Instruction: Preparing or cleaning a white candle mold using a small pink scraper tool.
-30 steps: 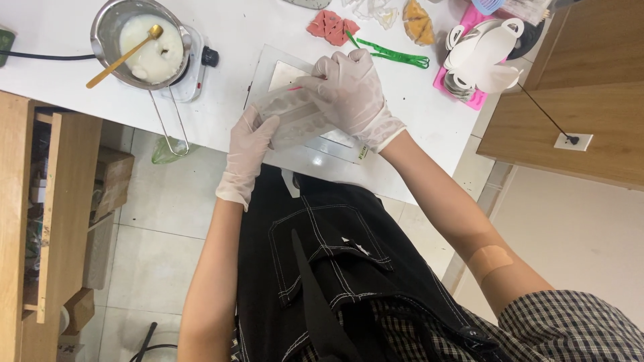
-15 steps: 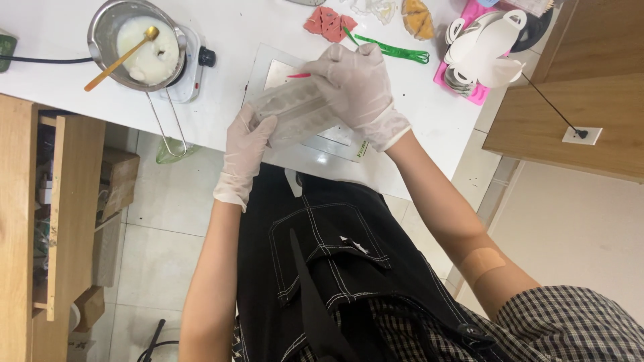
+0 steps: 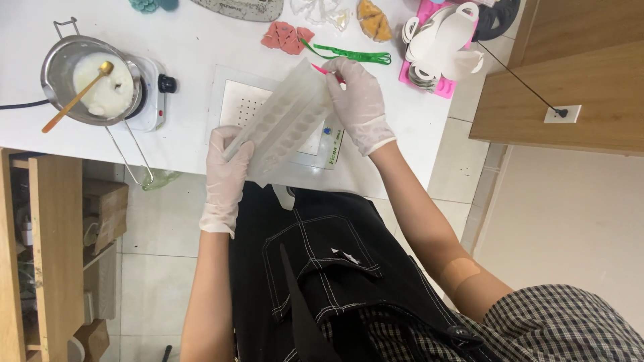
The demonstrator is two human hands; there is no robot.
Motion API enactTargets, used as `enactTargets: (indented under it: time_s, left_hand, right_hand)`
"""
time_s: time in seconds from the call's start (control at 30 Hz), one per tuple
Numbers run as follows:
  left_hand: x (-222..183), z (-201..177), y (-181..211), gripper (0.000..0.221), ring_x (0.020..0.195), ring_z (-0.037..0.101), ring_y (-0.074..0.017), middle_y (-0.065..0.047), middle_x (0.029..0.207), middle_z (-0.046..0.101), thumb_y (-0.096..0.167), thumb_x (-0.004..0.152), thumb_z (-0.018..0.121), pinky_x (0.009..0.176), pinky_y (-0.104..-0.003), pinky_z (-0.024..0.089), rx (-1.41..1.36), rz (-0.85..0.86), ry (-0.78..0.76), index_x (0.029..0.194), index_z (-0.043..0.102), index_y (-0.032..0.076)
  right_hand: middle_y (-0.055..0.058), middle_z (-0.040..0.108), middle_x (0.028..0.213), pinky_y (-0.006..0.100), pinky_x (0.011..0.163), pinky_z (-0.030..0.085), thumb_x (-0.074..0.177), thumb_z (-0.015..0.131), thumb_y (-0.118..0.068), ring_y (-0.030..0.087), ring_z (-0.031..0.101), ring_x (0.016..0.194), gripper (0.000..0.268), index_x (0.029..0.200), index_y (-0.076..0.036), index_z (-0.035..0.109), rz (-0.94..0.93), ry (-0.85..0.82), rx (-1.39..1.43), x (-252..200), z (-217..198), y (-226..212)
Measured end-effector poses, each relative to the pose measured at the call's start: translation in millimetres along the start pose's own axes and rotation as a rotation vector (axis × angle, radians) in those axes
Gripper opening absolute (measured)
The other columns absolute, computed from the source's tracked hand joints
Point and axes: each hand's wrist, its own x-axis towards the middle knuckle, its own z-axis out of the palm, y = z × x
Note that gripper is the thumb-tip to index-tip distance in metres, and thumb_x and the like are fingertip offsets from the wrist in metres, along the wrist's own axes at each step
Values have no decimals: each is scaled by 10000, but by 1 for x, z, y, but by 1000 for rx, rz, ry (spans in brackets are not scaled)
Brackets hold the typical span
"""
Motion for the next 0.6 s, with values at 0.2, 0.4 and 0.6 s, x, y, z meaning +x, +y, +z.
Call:
enactTargets:
  time_s: [0.2,0.4,0.6]
  left_hand:
    - [-18,-5,-34,209,862,512,-92,-17,988,585,111,1007,696,764,-245,463,90,-114,114,1146,547,62]
    - [-22,8,-11,280,1056,570,-92,-30,1161,605,75,1012,615,940,-237,484,-17,-3,76,1275,521,56]
    - [-21,8,-10,260,1035,585,-117,-52,1147,616,93,1020,608,924,-265,505,12,-90,95,1265,534,49]
  right_hand:
    - [71,660,943,368,753,545,896,749,-106,254,680,848,125,1020,-123,747,-151,41,-97,8,15,-17]
    - [42,651,948,379,740,538,887,759,-150,252,671,850,125,1009,-127,778,-249,18,-186,3,25,-17]
    - [34,655,943,400,720,528,889,752,-160,266,659,824,96,977,-132,778,-303,-7,-243,-2,23,-24]
